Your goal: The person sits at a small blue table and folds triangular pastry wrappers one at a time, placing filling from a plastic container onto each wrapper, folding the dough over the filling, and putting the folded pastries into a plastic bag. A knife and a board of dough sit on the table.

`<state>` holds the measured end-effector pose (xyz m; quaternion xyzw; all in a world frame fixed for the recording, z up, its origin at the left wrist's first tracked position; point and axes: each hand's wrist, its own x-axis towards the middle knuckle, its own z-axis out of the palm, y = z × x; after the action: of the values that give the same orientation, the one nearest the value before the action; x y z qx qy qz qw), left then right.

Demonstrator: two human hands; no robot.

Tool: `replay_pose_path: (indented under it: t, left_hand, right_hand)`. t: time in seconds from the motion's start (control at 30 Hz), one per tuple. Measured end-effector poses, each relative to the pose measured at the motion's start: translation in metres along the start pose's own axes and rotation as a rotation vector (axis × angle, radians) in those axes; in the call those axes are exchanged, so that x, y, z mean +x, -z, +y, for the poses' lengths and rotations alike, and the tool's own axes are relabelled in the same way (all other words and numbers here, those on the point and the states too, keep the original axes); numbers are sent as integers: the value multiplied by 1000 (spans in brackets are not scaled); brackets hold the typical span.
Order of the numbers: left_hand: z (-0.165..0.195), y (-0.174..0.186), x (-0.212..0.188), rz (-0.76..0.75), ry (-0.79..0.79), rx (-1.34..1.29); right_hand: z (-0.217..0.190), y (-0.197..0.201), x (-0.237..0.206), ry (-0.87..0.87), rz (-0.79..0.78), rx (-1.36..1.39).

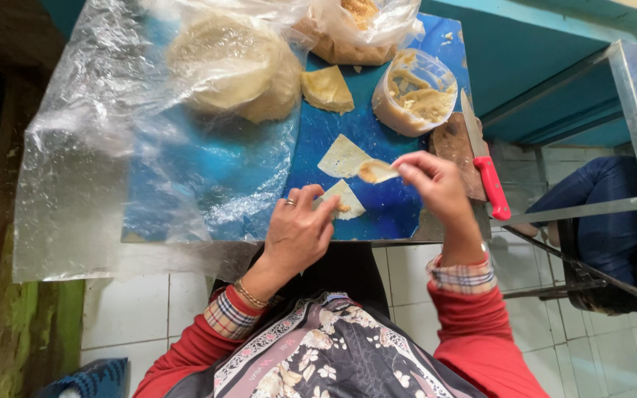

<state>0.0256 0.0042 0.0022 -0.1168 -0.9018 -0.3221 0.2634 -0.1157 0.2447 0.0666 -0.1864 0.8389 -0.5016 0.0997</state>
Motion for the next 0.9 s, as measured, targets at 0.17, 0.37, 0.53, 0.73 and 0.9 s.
replay_pose_path:
  t: [0.17,0.37,0.53,0.73,0.9]
  left_hand:
    - [4,5,5,-21,14,12]
    - [4,9,2,78,25,-141]
    - [2,9,-2,162,62,-246]
    - [5,11,-11,126,164,-77]
    - [9,10,-9,85,232,33]
  right_hand:
    - [-18,43,92,235,102,-21]
    - [-11,22,251,357,475,-700]
    - [-9,-30,292,592,457,-1285]
    - [-35,-18,125,575,310,-759]
    - [-35,-52,-46,325,208,-587]
